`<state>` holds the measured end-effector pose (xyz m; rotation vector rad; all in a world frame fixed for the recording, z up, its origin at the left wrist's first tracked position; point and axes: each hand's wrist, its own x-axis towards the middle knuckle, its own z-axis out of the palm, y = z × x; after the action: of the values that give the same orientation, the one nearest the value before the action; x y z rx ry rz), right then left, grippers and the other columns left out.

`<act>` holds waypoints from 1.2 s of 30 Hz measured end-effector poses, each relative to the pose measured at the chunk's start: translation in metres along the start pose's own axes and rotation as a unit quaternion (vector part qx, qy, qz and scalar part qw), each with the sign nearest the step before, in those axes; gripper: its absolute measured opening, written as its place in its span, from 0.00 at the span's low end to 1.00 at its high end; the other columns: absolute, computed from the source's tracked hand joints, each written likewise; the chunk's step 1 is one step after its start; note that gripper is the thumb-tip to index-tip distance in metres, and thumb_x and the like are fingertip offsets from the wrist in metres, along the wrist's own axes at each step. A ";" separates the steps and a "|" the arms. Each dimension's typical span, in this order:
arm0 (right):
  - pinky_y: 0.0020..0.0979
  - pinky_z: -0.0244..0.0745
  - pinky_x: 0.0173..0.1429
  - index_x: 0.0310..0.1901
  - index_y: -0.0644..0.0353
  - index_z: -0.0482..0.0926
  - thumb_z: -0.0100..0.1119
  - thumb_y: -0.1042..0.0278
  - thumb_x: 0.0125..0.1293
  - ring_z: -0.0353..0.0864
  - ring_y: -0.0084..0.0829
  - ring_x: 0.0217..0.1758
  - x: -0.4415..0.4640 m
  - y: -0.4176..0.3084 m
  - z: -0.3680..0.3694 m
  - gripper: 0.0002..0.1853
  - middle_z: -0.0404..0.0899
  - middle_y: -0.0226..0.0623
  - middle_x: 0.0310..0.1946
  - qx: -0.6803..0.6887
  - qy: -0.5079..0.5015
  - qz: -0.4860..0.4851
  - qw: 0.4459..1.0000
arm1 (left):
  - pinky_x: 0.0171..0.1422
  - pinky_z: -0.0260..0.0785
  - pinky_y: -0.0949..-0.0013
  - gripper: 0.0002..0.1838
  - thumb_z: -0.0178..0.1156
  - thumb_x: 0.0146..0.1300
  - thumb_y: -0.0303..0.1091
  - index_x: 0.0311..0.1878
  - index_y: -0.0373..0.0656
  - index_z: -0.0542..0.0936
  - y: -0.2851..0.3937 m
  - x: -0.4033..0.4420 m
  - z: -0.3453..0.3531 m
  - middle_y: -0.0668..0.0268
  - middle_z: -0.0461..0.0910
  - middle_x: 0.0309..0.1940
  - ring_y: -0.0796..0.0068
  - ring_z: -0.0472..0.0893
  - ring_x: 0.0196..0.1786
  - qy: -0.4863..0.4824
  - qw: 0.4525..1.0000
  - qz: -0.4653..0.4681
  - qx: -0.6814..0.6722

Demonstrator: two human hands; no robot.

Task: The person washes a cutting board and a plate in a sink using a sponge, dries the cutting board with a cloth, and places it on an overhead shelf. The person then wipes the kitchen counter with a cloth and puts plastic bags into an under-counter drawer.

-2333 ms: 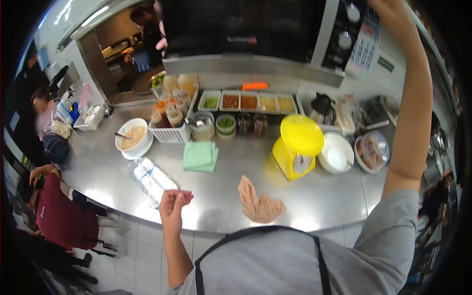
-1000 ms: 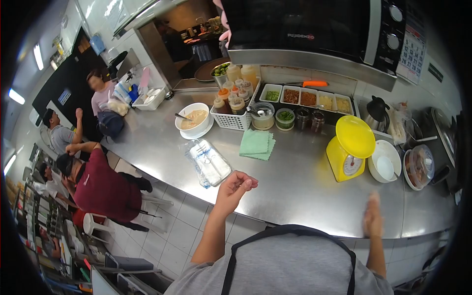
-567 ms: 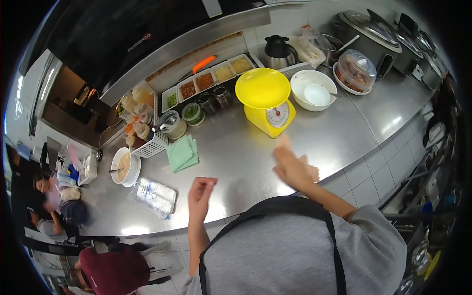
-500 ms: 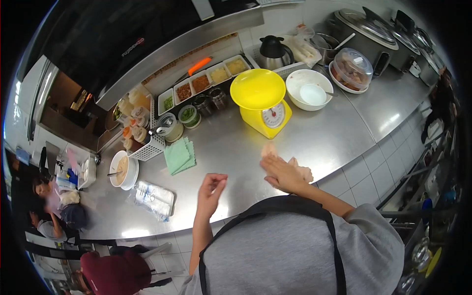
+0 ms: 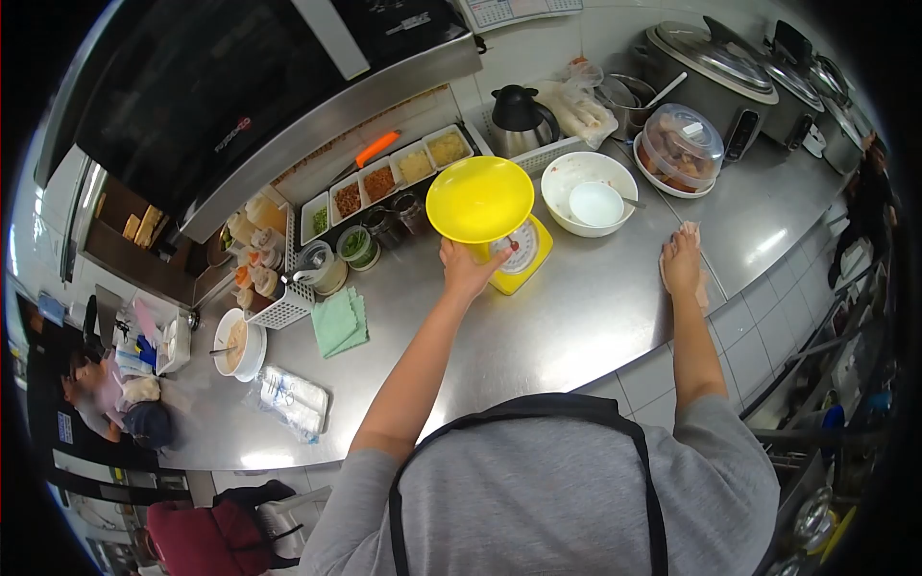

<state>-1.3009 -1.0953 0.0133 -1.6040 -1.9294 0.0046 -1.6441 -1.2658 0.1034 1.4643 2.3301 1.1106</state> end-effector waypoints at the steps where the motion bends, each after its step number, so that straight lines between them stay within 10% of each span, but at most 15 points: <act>1: 0.38 0.49 0.63 0.47 0.62 0.70 0.49 0.65 0.56 0.59 0.40 0.60 -0.001 0.003 0.005 0.17 0.66 0.43 0.53 -0.005 0.022 -0.018 1.000 | 0.60 0.53 0.61 0.43 0.68 0.37 0.48 0.56 0.40 0.61 -0.002 0.008 0.007 0.54 0.57 0.56 0.57 0.58 0.59 0.008 1.000 -0.009 -0.008; 6: 0.37 0.53 0.61 0.46 0.64 0.71 0.50 0.66 0.55 0.58 0.45 0.60 -0.019 -0.015 -0.003 0.17 0.64 0.46 0.54 0.056 0.014 -0.047 0.997 | 0.55 0.59 0.63 0.34 0.70 0.35 0.43 0.48 0.43 0.70 -0.020 0.025 0.001 0.63 0.72 0.45 0.65 0.69 0.52 -0.023 0.993 0.031 -0.115; 15: 0.44 0.50 0.62 0.39 0.62 0.72 0.56 0.72 0.49 0.64 0.41 0.55 -0.068 -0.132 -0.026 0.13 0.68 0.43 0.48 0.230 -0.132 -0.286 0.921 | 0.53 0.63 0.67 0.32 0.66 0.43 0.38 0.52 0.40 0.65 -0.049 0.024 -0.019 0.60 0.68 0.48 0.64 0.72 0.48 0.037 0.989 0.130 -0.063; 19: 0.34 0.54 0.61 0.51 0.61 0.66 0.50 0.67 0.57 0.62 0.42 0.57 -0.047 -0.197 0.013 0.19 0.65 0.45 0.52 0.441 -0.161 -0.188 0.863 | 0.47 0.65 0.71 0.34 0.64 0.47 0.36 0.55 0.39 0.59 -0.067 -0.001 -0.028 0.61 0.64 0.51 0.73 0.71 0.44 -0.108 0.994 0.016 0.017; 24: 0.32 0.56 0.59 0.54 0.63 0.63 0.40 0.54 0.62 0.63 0.41 0.57 0.006 -0.233 0.075 0.24 0.67 0.47 0.52 0.486 -0.348 -0.031 0.801 | 0.39 0.64 0.73 0.31 0.58 0.53 0.37 0.58 0.42 0.56 -0.065 -0.046 -0.016 0.62 0.63 0.50 0.77 0.70 0.38 -0.076 0.959 -0.106 -0.252; 29: 0.31 0.63 0.53 0.50 0.63 0.68 0.41 0.53 0.62 0.71 0.39 0.50 -0.045 -0.228 0.030 0.23 0.73 0.46 0.44 0.448 -0.271 -0.088 0.847 | 0.43 0.62 0.72 0.30 0.52 0.57 0.46 0.59 0.43 0.56 -0.083 -0.057 -0.038 0.64 0.62 0.52 0.76 0.67 0.45 -0.046 0.958 -0.148 -0.242; 31: 0.30 0.64 0.51 0.48 0.63 0.70 0.45 0.56 0.61 0.72 0.35 0.48 -0.061 -0.221 0.014 0.20 0.74 0.45 0.41 0.512 -0.444 0.055 0.733 | 0.45 0.61 0.70 0.30 0.50 0.58 0.48 0.59 0.43 0.56 -0.097 -0.059 -0.047 0.64 0.62 0.52 0.75 0.66 0.47 -0.039 0.954 -0.157 -0.252; 36: 0.30 0.62 0.54 0.52 0.63 0.65 0.48 0.58 0.60 0.68 0.32 0.52 -0.028 -0.250 0.063 0.22 0.68 0.42 0.49 0.545 -0.295 -0.066 0.782 | 0.50 0.60 0.67 0.30 0.47 0.59 0.51 0.59 0.45 0.55 -0.114 -0.076 -0.056 0.64 0.59 0.55 0.70 0.62 0.55 0.002 0.931 -0.235 -0.279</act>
<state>-1.5499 -1.1618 0.0453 -0.6642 -1.8114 1.4390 -1.7141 -1.3838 0.0492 0.6599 1.9608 1.4469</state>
